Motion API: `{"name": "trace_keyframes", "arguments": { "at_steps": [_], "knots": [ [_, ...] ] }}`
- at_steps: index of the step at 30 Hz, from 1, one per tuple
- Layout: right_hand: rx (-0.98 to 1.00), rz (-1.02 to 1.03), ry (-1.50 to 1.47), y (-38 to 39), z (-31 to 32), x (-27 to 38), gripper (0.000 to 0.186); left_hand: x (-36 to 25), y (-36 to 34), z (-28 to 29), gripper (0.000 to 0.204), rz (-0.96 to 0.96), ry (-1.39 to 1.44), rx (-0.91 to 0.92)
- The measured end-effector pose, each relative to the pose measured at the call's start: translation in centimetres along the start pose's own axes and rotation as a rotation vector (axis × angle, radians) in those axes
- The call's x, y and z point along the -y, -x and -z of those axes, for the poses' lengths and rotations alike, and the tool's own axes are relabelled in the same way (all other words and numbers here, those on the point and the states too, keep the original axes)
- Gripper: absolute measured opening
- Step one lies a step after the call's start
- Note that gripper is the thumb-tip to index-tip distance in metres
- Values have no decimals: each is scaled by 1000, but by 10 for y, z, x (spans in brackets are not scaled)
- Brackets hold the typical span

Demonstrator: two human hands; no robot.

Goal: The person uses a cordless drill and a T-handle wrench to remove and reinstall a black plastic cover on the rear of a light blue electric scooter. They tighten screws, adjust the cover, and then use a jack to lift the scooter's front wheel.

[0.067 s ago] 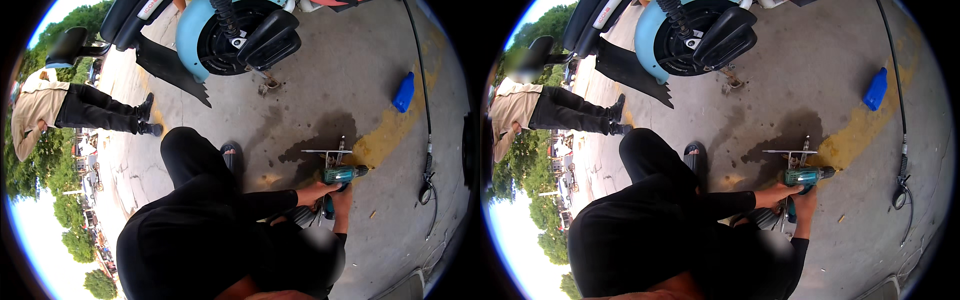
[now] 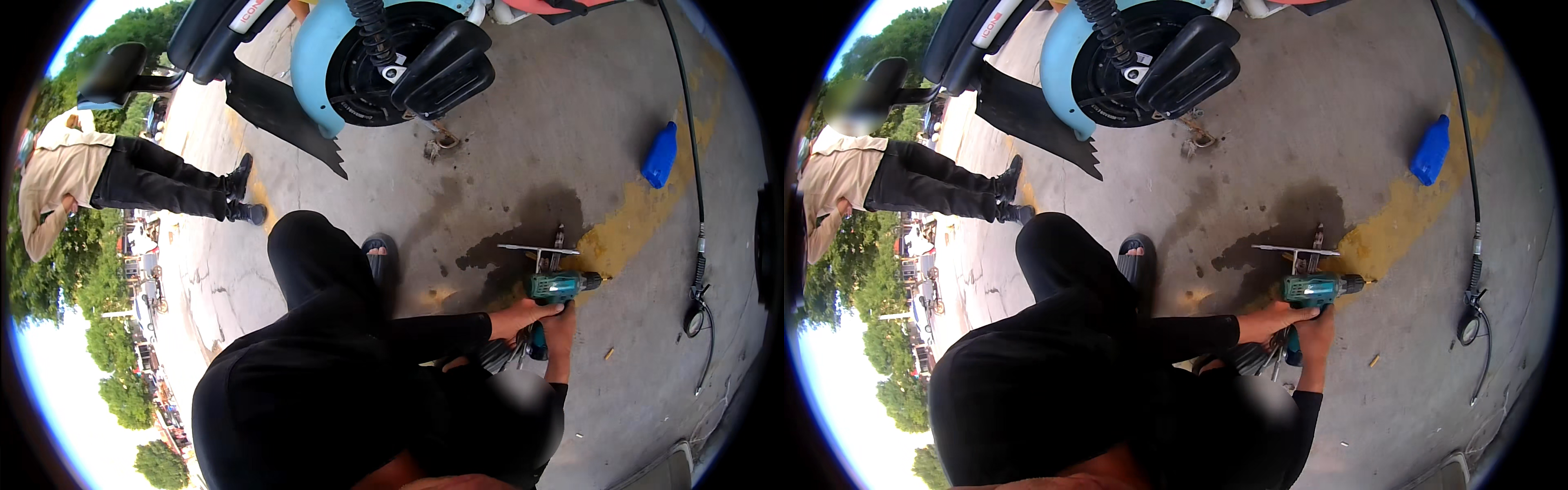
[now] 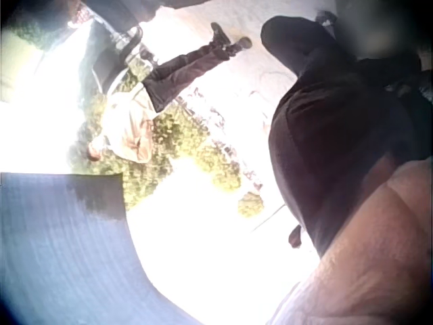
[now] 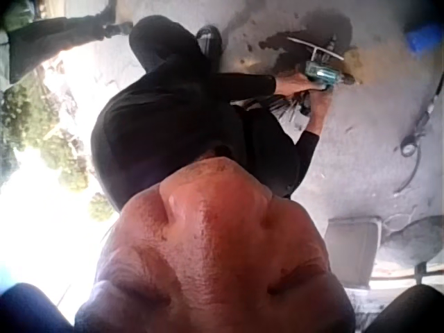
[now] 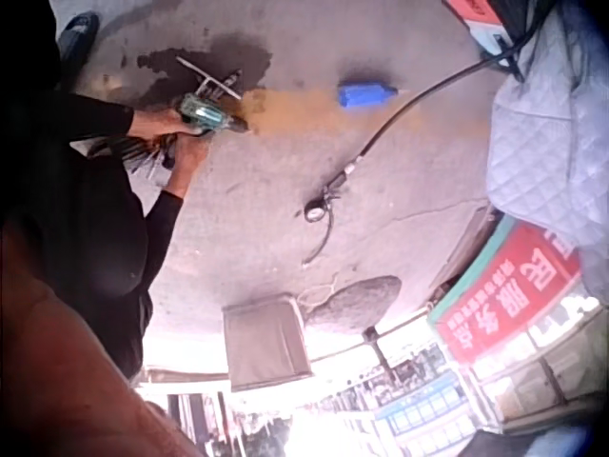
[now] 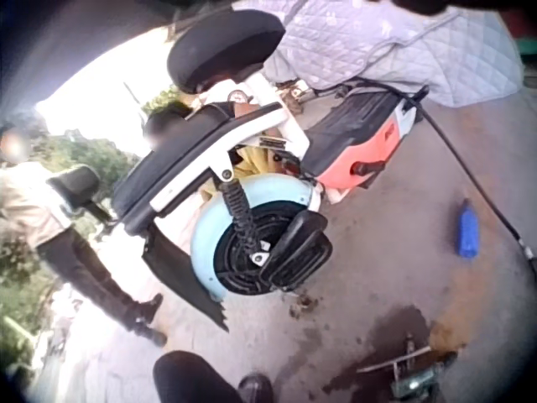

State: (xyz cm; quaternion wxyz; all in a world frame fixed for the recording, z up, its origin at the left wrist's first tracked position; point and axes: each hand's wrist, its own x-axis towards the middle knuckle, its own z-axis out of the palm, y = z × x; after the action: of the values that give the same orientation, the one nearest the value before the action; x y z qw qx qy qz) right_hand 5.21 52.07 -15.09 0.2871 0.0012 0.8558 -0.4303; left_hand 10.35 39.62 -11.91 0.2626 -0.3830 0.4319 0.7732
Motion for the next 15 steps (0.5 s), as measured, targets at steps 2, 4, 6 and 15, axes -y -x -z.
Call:
{"name": "trace_keyframes", "arguments": {
  "at_steps": [2,4,6,15],
  "knots": [
    [-7,30,-153,-12,-11,-3,55,-26,6,1,62,-57,-108,9],
    [-9,60,-103,-18,0,6,56,-64,23,0,62,155,-141,71],
    [94,116,109,-13,-15,32,57,-27,8,28,62,38,26,-28],
    [554,339,459,-6,-115,174,84,-25,48,159,32,-329,785,-55]
  ]
}}
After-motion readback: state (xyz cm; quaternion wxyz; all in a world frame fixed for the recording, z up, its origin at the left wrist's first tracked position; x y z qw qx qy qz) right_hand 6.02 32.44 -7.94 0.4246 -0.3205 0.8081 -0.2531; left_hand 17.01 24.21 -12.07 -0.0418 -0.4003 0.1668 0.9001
